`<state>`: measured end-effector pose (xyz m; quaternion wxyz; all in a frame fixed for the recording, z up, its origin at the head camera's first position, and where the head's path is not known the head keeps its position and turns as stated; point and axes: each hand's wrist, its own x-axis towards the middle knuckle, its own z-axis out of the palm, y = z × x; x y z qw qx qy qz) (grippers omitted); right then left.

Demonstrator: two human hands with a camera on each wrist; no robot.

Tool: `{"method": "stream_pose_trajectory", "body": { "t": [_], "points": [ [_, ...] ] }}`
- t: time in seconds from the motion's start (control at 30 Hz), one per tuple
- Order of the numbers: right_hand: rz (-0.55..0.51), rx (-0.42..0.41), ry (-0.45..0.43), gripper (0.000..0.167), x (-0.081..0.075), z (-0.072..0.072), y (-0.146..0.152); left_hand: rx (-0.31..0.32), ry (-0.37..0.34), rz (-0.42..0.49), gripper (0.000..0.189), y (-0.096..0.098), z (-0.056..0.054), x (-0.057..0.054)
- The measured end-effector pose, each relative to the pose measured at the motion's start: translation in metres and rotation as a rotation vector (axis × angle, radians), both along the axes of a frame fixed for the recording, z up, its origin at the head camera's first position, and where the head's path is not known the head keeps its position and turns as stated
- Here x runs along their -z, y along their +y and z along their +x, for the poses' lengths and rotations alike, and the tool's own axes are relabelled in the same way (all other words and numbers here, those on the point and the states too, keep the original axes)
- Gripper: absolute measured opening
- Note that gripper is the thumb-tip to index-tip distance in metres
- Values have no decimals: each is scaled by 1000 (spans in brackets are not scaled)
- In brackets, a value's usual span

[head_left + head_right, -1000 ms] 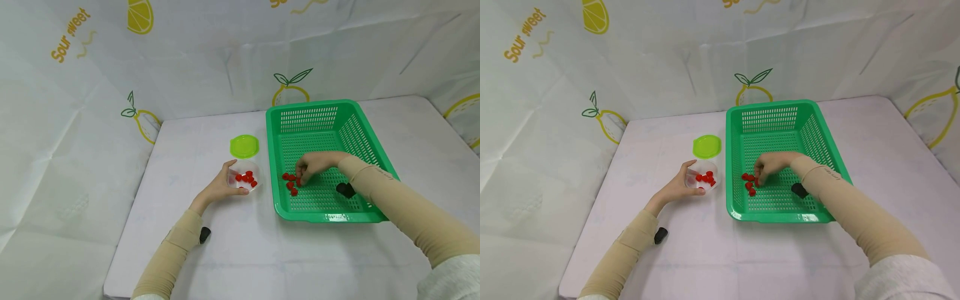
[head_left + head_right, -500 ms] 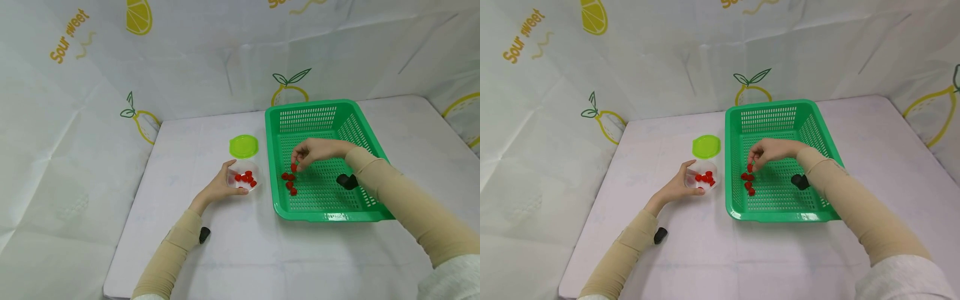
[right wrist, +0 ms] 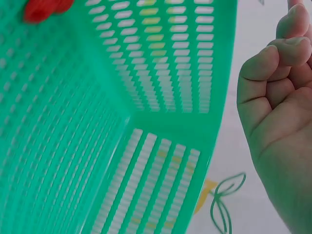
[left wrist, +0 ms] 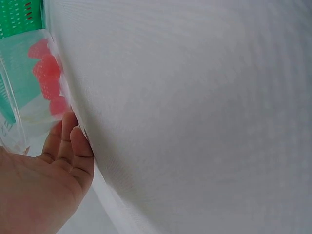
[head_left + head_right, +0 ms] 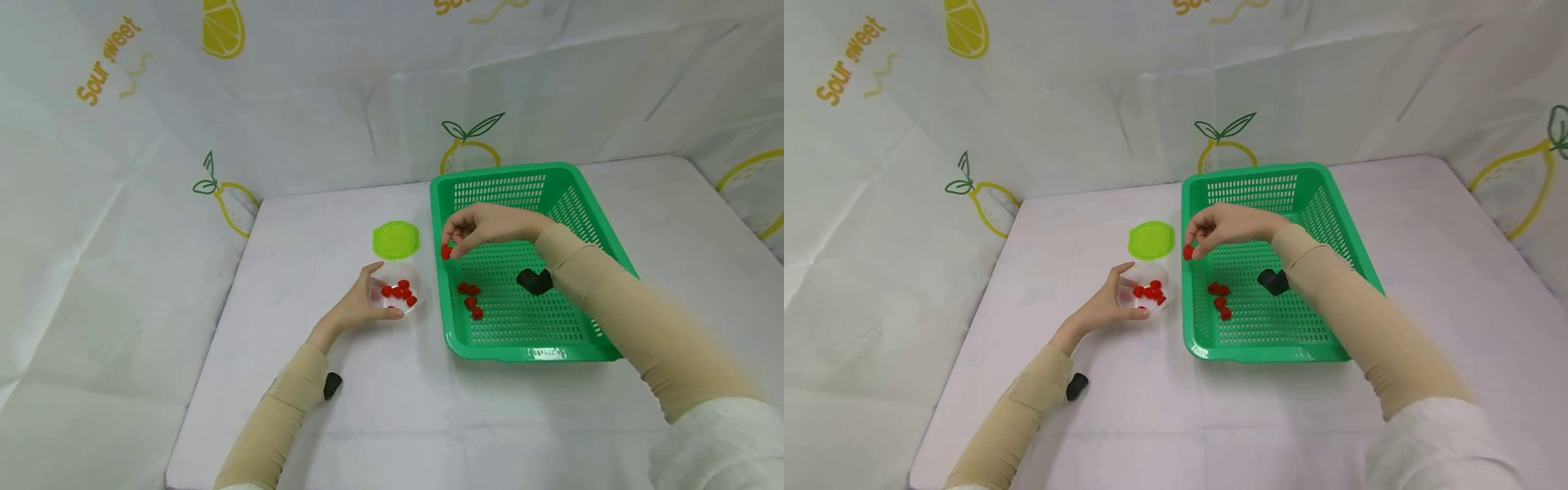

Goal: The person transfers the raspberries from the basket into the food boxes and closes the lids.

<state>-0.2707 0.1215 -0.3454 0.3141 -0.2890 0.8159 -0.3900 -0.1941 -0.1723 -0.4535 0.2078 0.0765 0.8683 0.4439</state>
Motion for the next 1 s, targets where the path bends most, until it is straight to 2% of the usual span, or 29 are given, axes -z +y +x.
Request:
{"method": "stream_pose_trajectory", "body": {
  "t": [0.4,0.6,1.0],
  "points": [
    [-11,-47,32,23,3,-3,-47,3,-3,8,104,-1,1,0],
    [-30,-74,19,22,7,-5,-67,13,8,12,104,-2,0,0],
    [39,-169,87,18,24,-10,-100,26,13,26,102,-4,0,-1]
  ]
}}
